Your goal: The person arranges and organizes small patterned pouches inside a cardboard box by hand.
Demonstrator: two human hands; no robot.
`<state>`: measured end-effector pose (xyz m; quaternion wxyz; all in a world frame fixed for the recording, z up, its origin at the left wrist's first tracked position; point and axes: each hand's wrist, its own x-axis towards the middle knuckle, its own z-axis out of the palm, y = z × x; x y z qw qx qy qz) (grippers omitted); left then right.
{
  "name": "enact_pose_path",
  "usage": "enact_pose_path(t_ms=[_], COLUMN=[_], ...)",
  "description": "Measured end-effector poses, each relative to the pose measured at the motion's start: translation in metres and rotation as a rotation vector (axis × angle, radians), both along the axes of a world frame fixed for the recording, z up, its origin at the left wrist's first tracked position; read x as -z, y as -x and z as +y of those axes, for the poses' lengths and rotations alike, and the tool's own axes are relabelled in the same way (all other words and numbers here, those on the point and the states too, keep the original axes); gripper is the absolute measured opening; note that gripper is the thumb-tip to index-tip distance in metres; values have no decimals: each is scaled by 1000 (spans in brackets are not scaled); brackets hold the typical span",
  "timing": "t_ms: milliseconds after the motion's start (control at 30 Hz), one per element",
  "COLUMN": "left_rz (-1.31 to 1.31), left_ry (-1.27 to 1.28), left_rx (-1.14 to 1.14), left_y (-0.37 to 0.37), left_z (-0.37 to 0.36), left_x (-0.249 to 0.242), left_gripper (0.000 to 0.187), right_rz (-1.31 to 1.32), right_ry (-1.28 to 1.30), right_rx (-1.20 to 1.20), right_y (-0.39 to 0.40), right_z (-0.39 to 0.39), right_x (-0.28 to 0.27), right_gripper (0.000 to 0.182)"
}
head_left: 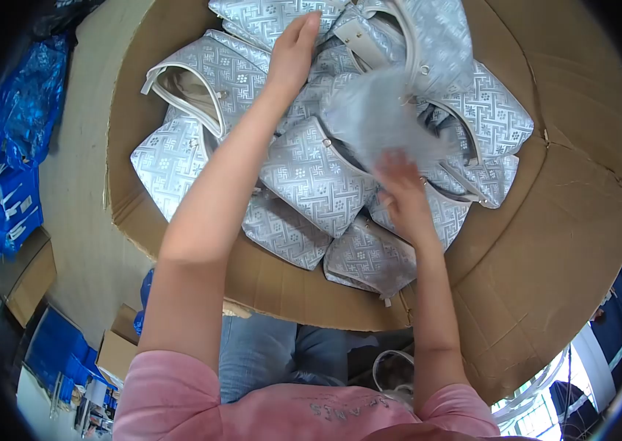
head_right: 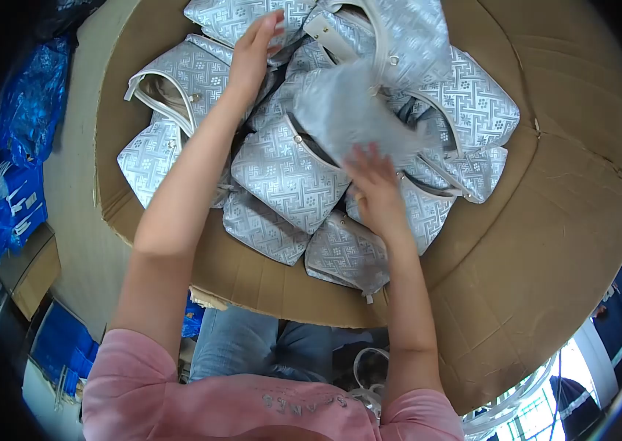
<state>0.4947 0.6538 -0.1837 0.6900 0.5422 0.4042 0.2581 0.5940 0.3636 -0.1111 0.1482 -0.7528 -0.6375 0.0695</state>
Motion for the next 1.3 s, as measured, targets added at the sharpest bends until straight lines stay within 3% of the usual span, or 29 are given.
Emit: enact_pose_path(t_ms=[33,67,100,133,167,233,267,333,367,433,500,533,667,700,800,833,933,967,1067,1100,1167,1200,1233,1300], left_rz=[-31,-33,-104,-173,-171,114,250,209,170,132,105,81,247,258,691,692,389,387,183,188,736,733,507,57], left_ry=[-180,-181,-534,-879,-872,-751,-691,-707,-717,-718,-216,37,-159,-150,17,20,-316,-323,-553,-537,-507,-500,-490,-462], left_rx=[-7,0,-31,-59,-54,-102,-128,-137,-144,-156,8,89,43,37,225,218,-35,-32,-133,-135,73,76,40,-16], left_y=[-8,-24,-47,-61,-69,-86,-89,-80,-73,-61,-45,-42,-52,-50,-58,-54,-40,-45,-64,-79,-108,-112,-119,-126], left_z=[10,19,27,21,9,-12,-18,-27,-31,-31,-32,-36,-53,-52,-36,-37,-39,-32,-6,1,10,13,23,36], left_x=[0,13,33,41,50,47,46,62,74,78,77,74,36,40,55,56,50,43,-7,-29,-71,-58,-31,16], left_gripper=[65,65,55,47,47,47,48,52,57,63,70,73,78,78,78,78,76,76,72,72,53,53,53,52], right_rz=[171,344,521,477,426,-107,-112,-318,-317,303,651,683,655,639,509,514,-172,-175,666,665,673,676,670,573], right_ry=[96,194,289,60,-166,-447,-452,-224,-230,-320,-471,-536,-783,-853,-1026,-1024,-806,-812,-854,-837,-956,-1023,-1021,-1128], right_rx=[52,107,158,269,378,509,507,557,554,692,817,818,687,605,450,444,196,200,493,496,493,490,494,281], right_y=[-7,-15,-23,-33,-45,-57,-76,-112,-124,-143,-141,-148,-131,-127,-89,-86,-84,-83,-75,-74,-77,-78,-79,-81], right_z=[5,11,19,43,77,139,154,164,163,159,148,140,127,124,140,142,139,140,135,133,133,133,131,123], right_x=[3,5,10,6,0,11,31,68,59,18,-21,-28,-74,-81,-108,-106,-94,-92,-77,-77,-93,-101,-110,-124], right_gripper=[55,55,55,55,55,52,52,45,45,38,33,33,34,36,42,42,49,49,48,48,51,52,52,52])
